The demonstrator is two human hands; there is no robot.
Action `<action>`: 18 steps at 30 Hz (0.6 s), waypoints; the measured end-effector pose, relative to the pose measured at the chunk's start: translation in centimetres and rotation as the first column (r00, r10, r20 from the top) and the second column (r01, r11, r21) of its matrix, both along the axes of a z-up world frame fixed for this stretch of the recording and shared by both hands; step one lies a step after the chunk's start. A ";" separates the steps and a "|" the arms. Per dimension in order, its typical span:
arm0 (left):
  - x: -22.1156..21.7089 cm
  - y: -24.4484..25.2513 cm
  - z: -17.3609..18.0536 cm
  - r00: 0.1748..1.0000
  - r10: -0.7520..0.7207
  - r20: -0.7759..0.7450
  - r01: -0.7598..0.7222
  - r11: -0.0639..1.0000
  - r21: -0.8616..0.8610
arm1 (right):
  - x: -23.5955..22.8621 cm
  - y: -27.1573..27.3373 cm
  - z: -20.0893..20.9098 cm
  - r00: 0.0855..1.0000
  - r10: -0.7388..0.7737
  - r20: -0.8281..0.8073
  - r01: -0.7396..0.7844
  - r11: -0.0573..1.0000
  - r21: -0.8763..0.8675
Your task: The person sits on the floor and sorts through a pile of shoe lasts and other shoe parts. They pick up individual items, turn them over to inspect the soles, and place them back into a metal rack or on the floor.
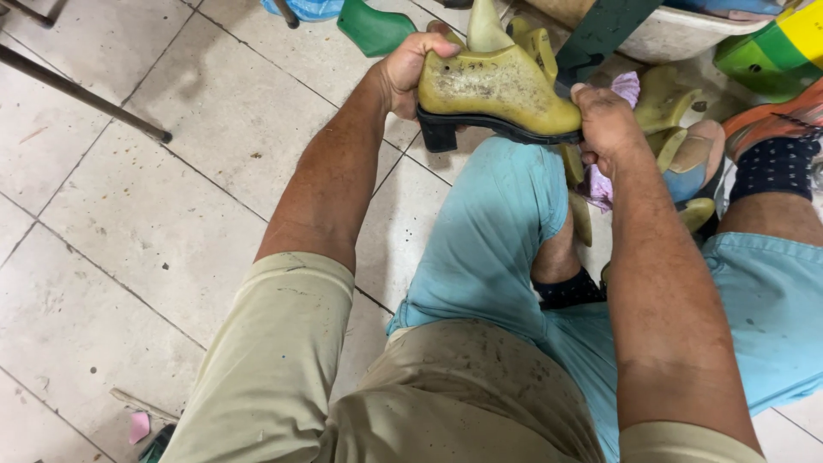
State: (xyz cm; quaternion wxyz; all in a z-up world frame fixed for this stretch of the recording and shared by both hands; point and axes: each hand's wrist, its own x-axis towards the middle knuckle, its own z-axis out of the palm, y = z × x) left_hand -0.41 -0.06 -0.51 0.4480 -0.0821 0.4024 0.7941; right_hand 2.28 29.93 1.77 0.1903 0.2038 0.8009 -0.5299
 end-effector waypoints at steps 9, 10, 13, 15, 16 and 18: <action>0.3 -0.1 0.0 1.000 -0.002 -0.027 0.003 0.999 0.038 | 0.2 -0.1 0.6 1.000 0.024 0.005 -0.024 1.000 0.006; 0.3 -0.1 -0.1 0.999 -0.004 -0.040 0.006 0.998 0.055 | 0.1 0.0 0.4 1.000 0.022 -0.007 -0.022 1.000 -0.005; 0.2 -0.3 -0.5 1.000 -0.004 -0.030 0.006 0.998 0.068 | -0.2 0.1 0.0 1.000 0.024 -0.010 -0.024 1.000 -0.001; 0.5 -0.2 0.2 0.999 -0.020 -0.050 0.022 0.999 0.044 | -0.1 0.1 0.2 1.000 0.030 0.000 -0.030 1.000 0.000; 0.6 -0.2 0.5 0.997 -0.031 -0.071 0.033 0.999 0.017 | 0.0 0.1 0.3 0.999 0.040 0.007 -0.040 0.999 -0.002; 0.5 -0.1 0.5 0.998 -0.024 -0.062 0.025 1.000 0.016 | 0.1 0.1 0.5 0.999 0.036 0.013 -0.035 0.999 -0.019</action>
